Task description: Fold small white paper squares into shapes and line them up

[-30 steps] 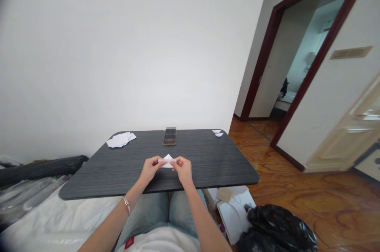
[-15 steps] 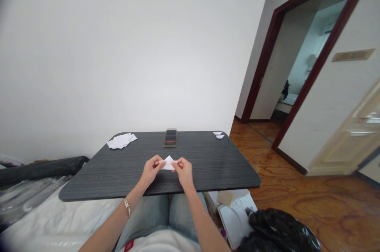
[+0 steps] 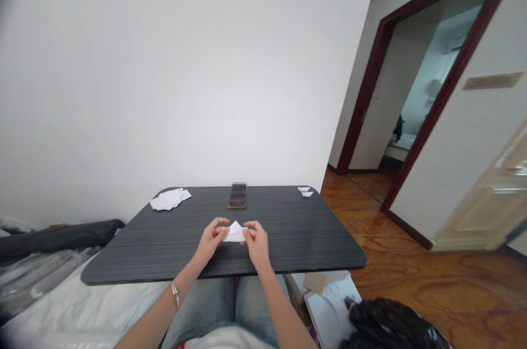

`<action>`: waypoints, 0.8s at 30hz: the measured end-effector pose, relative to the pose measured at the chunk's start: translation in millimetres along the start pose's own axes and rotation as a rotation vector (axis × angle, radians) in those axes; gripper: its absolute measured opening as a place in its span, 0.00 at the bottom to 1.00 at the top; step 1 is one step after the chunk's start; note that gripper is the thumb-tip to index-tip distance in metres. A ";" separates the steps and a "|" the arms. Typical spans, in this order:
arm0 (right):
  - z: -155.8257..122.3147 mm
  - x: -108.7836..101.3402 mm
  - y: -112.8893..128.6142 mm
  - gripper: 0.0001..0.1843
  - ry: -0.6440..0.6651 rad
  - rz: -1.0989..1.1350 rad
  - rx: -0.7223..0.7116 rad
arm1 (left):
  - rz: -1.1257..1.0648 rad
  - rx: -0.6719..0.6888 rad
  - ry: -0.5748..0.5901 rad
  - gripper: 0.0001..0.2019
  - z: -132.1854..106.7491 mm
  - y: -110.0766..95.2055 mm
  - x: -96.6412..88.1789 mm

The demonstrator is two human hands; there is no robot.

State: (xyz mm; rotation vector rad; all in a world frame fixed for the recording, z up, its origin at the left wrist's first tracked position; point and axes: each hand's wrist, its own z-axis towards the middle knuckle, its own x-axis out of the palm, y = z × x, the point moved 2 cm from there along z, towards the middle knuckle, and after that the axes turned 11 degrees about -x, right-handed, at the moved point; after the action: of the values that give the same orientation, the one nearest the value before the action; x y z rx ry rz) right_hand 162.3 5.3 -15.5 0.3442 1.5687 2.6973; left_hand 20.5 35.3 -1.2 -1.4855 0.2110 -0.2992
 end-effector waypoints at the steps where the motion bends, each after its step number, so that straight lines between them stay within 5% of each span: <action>1: -0.4 0.5 1.4 0.10 0.009 -0.015 -0.007 | -0.002 -0.010 0.014 0.16 0.3 0.7 0.3; 24: -3.8 3.7 -10.7 0.16 0.141 -0.102 0.133 | 0.244 0.023 -0.041 0.13 -0.4 4.7 -1.6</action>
State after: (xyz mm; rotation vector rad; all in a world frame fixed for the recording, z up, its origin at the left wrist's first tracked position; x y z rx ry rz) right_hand 156.8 7.8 -25.7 0.0731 1.7548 2.5985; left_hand 19.1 35.7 -6.1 -1.4246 0.3512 -0.0745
